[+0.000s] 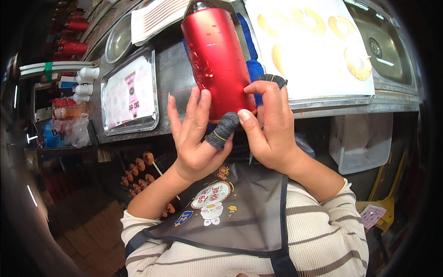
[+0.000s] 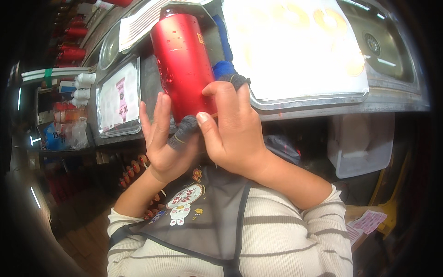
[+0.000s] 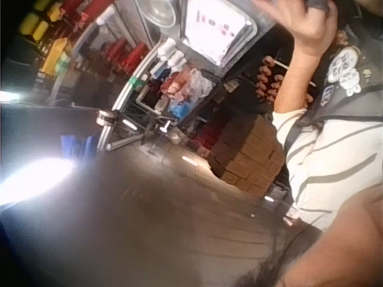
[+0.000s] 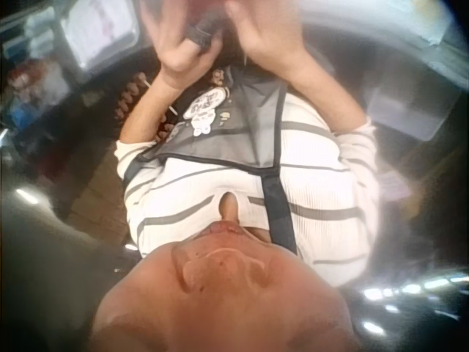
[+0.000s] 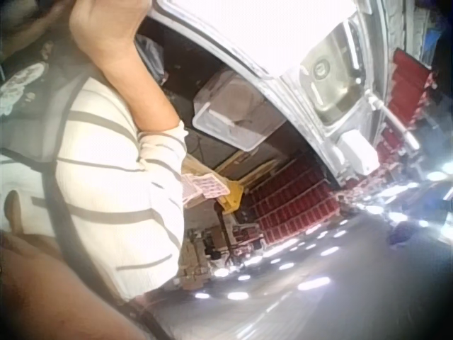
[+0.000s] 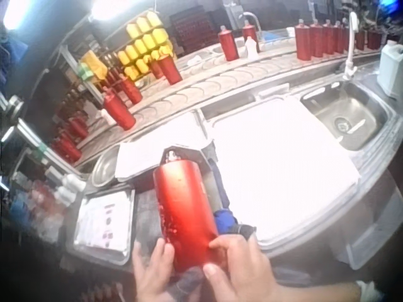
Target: The person applies gold circular labels to red cylindrical containers. They pick up a label, align it on the container's body, smooth it down, and then place the container aside before repeating the process with another container.
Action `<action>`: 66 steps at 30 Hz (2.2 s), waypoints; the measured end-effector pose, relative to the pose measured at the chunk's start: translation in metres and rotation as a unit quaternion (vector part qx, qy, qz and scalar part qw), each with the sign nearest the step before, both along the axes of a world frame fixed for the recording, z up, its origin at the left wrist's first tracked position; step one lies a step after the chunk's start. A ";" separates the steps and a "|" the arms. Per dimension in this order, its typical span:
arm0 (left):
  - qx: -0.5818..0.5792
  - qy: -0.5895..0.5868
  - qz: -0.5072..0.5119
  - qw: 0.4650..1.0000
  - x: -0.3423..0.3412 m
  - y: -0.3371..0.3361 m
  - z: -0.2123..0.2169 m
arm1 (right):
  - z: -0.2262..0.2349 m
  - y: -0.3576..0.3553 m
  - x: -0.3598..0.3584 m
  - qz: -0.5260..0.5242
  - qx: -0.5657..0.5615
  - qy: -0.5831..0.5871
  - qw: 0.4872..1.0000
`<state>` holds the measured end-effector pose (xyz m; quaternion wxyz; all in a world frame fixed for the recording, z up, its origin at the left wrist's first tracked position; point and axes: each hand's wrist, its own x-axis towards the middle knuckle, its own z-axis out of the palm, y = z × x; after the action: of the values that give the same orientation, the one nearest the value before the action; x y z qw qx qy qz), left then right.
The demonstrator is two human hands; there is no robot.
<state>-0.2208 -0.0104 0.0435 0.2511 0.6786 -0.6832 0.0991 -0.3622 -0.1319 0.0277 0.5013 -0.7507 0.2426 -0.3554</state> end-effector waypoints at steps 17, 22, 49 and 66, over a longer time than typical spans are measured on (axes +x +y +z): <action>0.038 0.049 0.034 0.997 0.010 -0.021 0.029 | -0.018 0.003 -0.032 -0.014 -0.124 -0.055 0.991; -0.005 -0.049 -0.032 0.998 0.005 -0.048 0.008 | -0.013 0.019 -0.024 0.068 -0.162 -0.015 0.984; -0.124 0.298 0.018 0.946 0.015 -0.014 -0.045 | 0.009 0.025 -0.024 0.048 -0.313 0.044 0.948; -0.116 0.650 0.053 0.749 0.052 -0.020 0.019 | 0.018 -0.012 -0.049 0.053 -0.152 0.039 0.986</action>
<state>-0.1683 -0.0301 0.0621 0.7052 0.5805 -0.3011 -0.2741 -0.4113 -0.1438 0.0453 0.3897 -0.8434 0.1647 -0.3313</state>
